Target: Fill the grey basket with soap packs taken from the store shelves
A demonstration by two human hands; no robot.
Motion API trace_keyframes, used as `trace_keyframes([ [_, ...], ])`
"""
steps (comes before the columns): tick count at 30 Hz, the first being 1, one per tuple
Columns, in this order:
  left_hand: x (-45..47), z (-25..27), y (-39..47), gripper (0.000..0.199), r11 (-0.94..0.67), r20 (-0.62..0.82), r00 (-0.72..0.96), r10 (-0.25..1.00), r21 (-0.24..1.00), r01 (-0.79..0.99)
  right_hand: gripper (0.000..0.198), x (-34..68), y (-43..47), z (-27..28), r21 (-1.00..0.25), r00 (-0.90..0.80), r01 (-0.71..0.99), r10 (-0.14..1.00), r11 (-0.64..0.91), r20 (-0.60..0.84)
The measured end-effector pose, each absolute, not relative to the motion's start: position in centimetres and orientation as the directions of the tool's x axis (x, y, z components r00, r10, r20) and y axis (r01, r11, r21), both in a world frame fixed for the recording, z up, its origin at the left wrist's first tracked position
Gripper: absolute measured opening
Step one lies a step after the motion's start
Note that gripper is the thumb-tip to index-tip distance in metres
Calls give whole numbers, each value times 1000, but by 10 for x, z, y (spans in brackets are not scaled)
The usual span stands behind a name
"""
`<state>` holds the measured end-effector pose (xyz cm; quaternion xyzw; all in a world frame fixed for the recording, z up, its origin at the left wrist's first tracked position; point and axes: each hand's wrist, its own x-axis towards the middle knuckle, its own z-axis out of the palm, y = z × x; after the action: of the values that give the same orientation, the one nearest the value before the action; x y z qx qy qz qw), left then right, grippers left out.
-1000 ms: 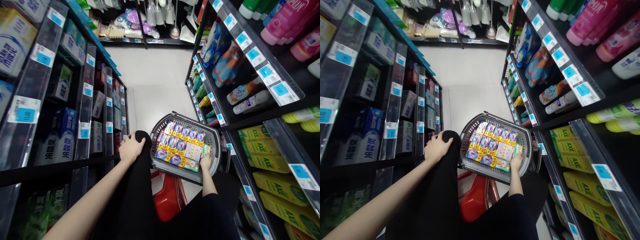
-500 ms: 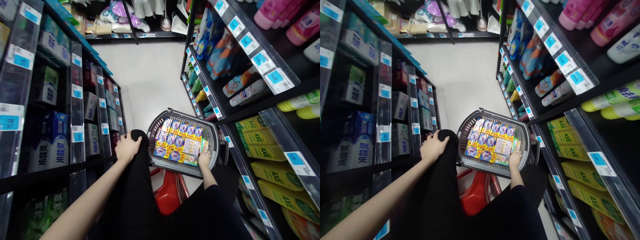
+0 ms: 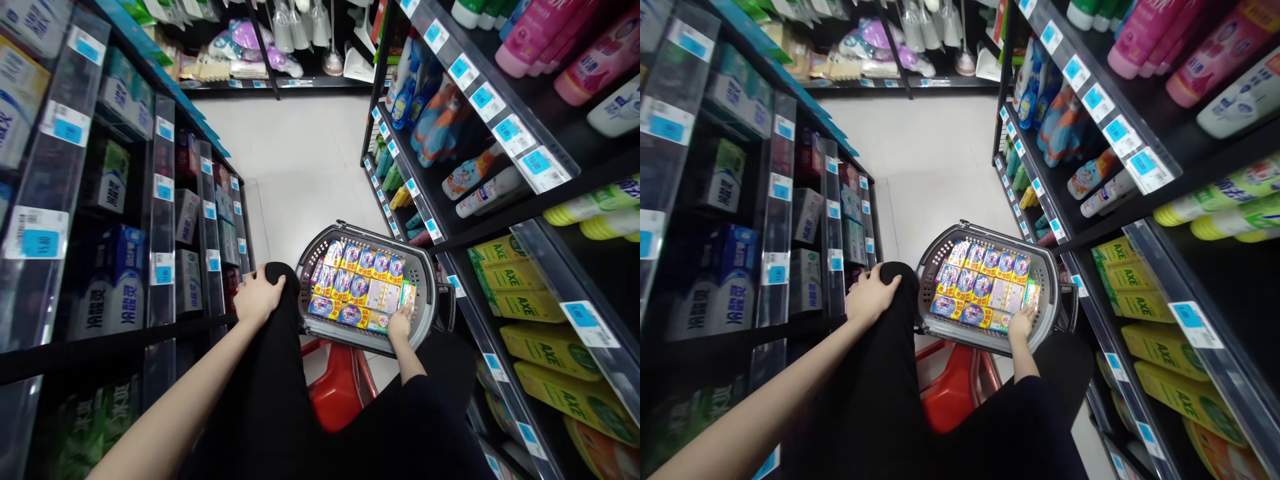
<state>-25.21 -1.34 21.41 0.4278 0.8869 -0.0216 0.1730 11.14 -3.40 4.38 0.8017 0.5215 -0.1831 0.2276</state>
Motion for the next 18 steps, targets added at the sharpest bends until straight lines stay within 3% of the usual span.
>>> trace_keyframes([
  [5,-250,215,-13,65,634,-314,-577,754,117,764,62,122,-34,47,125,354,930,749,-346,-560],
  [12,-257,211,-15,66,626,-317,-566,761,129,769,67,110,-30,46,32,303,944,821,-329,-483],
  [18,-247,211,-6,66,636,-306,-590,747,69,769,65,118,-25,59,-46,176,963,746,-266,-642],
])
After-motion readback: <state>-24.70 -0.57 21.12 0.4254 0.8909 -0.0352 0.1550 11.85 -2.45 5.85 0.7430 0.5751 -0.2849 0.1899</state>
